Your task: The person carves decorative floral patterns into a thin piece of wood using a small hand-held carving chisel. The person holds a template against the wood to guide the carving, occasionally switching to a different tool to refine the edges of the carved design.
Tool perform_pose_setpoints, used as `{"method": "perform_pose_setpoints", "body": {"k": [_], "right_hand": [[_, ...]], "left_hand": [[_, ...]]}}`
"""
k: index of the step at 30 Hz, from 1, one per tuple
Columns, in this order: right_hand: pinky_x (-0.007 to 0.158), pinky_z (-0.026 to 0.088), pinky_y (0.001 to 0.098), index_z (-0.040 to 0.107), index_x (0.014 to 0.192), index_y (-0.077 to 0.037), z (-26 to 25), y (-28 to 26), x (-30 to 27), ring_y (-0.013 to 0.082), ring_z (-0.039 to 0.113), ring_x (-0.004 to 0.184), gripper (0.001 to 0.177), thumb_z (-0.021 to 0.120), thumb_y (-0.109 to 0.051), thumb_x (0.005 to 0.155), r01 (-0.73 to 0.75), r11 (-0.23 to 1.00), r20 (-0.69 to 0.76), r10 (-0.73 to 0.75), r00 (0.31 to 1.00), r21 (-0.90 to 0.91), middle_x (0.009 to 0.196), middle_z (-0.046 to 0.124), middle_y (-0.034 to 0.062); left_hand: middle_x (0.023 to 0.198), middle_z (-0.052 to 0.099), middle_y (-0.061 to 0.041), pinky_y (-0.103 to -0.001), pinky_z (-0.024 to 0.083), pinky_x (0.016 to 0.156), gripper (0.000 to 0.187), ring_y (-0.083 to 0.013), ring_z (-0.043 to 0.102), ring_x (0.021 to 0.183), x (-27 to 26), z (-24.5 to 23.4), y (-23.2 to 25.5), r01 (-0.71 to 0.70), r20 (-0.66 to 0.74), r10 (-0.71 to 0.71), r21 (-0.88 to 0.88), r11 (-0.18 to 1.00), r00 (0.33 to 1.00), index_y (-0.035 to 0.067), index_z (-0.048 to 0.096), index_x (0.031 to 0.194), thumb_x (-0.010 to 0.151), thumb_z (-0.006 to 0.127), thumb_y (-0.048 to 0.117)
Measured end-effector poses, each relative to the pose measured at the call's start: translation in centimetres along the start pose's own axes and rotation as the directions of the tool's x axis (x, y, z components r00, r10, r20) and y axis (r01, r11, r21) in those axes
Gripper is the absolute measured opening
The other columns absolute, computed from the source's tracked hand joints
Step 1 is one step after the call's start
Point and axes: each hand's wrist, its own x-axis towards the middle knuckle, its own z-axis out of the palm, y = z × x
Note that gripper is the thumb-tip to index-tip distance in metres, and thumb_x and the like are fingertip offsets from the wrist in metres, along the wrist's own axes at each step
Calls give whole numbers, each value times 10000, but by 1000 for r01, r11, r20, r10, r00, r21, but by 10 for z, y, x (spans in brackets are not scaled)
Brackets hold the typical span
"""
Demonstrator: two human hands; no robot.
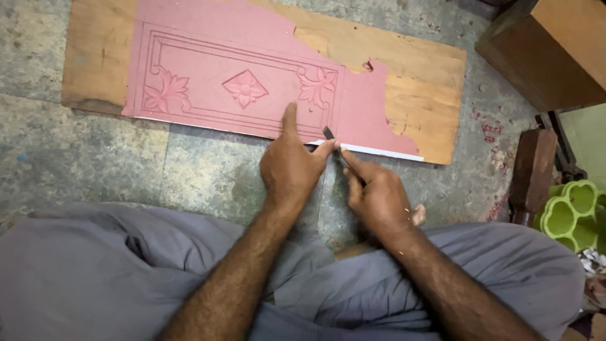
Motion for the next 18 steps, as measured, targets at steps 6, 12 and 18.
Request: {"method": "perform_pose_setpoints", "body": {"k": [6,12,18], "right_hand": [[791,578,403,699,1263,-38,9,4,-3,379,735,947,337,686,-50,927,-31,993,-26,35,999,115,1058,711,262],[824,575,361,659,1327,-23,15,8,4,351,741,1034,353,668,-54,976,-33,975,-19,38,999,222,1127,708,261],[815,580,356,647,1322,-38,5,1,2,311,780,972,338,658,-98,990,-22,975,-98,45,994,223,1108,737,235]], "left_hand": [[732,717,-179,-503,545,635,1014,-390,713,703,-5,-2,1,16,1,-16,-7,1000,1000,153,412,1532,716,868,544],[759,717,-204,-506,542,633,962,-402,712,714,-7,-1,-1,2,-32,-2,2,1000,999,164,444,1531,758,841,577],[751,722,-192,-491,558,651,1099,-393,724,732,-9,-7,-2,-1,29,5,-132,991,1000,115,354,1550,702,863,595]]}}
